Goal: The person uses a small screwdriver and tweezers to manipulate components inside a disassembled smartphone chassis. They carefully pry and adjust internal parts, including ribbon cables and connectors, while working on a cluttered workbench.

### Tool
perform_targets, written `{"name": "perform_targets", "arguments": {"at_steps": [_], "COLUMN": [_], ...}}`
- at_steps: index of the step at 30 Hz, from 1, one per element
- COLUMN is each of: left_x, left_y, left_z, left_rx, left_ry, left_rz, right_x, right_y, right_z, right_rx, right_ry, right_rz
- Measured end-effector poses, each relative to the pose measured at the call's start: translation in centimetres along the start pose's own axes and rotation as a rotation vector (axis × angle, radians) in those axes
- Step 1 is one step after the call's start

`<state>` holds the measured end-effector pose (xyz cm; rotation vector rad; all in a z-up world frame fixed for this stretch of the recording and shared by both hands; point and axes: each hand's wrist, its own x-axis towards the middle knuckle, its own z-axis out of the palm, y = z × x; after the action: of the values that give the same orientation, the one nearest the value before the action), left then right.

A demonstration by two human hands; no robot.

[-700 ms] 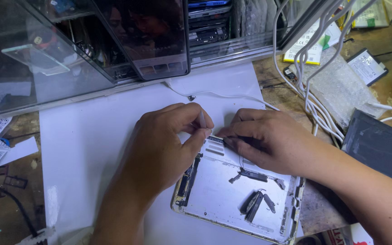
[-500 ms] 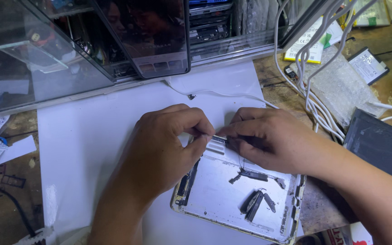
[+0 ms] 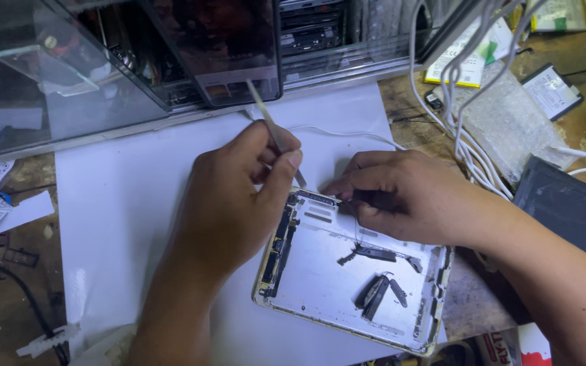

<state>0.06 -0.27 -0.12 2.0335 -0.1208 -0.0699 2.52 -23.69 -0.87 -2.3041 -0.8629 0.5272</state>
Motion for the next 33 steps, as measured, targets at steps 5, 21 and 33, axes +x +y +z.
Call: {"name": "perform_targets", "arguments": {"at_steps": [5,21,33], "left_x": [-2.7,-11.2,-9.6], "left_y": [2.1,-0.9,0.1], "left_z": [1.3,5.0,6.6], "left_rx": [0.076,0.412,0.639], "left_ry": [0.141,0.202,0.31], "left_rz": [0.116,0.072,0.018], "right_x": [0.2,-0.3,-0.2], "right_y": [0.7,0.0,0.4], "right_z": [-0.8,-0.9,-0.6], "right_rx": [0.064,0.068,0.087], "right_ry": [-0.017,-0.031,-0.036], "right_rz": [-0.001,0.058,0.036]}}
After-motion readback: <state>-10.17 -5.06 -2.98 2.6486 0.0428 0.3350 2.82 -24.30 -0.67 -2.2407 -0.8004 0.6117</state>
